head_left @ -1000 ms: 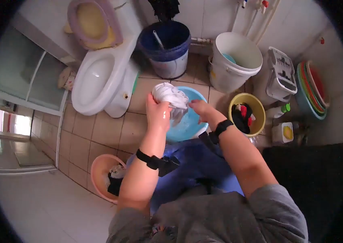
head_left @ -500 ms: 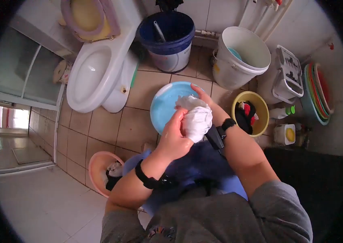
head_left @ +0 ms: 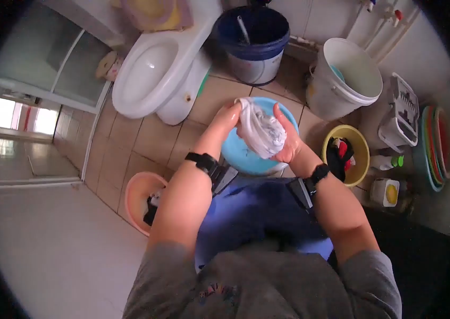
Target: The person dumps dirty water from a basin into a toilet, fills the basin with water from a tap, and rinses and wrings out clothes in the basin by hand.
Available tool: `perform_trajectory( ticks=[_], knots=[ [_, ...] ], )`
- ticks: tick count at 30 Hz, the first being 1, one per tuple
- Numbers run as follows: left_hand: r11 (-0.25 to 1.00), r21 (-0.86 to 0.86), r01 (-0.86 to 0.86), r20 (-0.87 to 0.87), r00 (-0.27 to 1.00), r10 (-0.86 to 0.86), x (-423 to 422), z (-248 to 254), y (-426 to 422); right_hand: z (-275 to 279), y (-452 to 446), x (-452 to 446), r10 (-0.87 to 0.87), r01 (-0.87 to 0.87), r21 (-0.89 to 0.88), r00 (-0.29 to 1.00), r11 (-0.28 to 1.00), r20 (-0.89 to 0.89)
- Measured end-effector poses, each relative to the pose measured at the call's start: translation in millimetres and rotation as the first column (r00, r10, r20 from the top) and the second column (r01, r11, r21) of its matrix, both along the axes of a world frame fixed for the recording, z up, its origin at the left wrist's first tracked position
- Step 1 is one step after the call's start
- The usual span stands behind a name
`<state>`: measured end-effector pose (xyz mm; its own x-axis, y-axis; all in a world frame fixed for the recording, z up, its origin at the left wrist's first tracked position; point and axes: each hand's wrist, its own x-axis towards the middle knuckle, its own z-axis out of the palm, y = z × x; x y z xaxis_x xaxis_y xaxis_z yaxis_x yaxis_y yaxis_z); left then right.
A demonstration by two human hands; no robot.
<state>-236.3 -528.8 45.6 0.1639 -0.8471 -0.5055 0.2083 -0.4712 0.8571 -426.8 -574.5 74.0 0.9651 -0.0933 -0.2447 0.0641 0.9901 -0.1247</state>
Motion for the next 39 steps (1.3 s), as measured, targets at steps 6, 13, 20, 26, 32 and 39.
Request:
perform_trajectory(
  ticks=[6,13,20,26,32,39],
  knots=[
    [0.996,0.092,-0.009,-0.278,0.960,0.035,13,-19,25,12,4,-1,-0.171,0.171,0.005,0.979,0.985,0.109],
    [0.974,-0.208,-0.090,-0.702,0.707,-0.084,-19,18,18,25,5,6,-0.142,0.135,0.070,0.985,0.988,0.097],
    [0.901,-0.305,-0.308,-0.433,0.888,0.157,-25,39,8,-7,11,-8,0.000,-0.011,-0.216,0.999,0.976,-0.051],
    [0.908,-0.366,-0.204,-0.169,0.974,0.151,-33,40,-5,8,4,-4,-0.037,-0.118,-0.588,0.969,0.800,-0.245],
    [0.943,-0.315,-0.108,0.141,0.977,0.159,-36,12,-25,-15,-7,7,-0.120,-0.143,-0.747,0.951,0.650,-0.286],
    [0.991,-0.132,0.009,0.808,0.581,0.102,-54,16,-28,-15,4,16,-0.495,-0.494,-0.870,0.756,-0.003,-0.428]
  ],
)
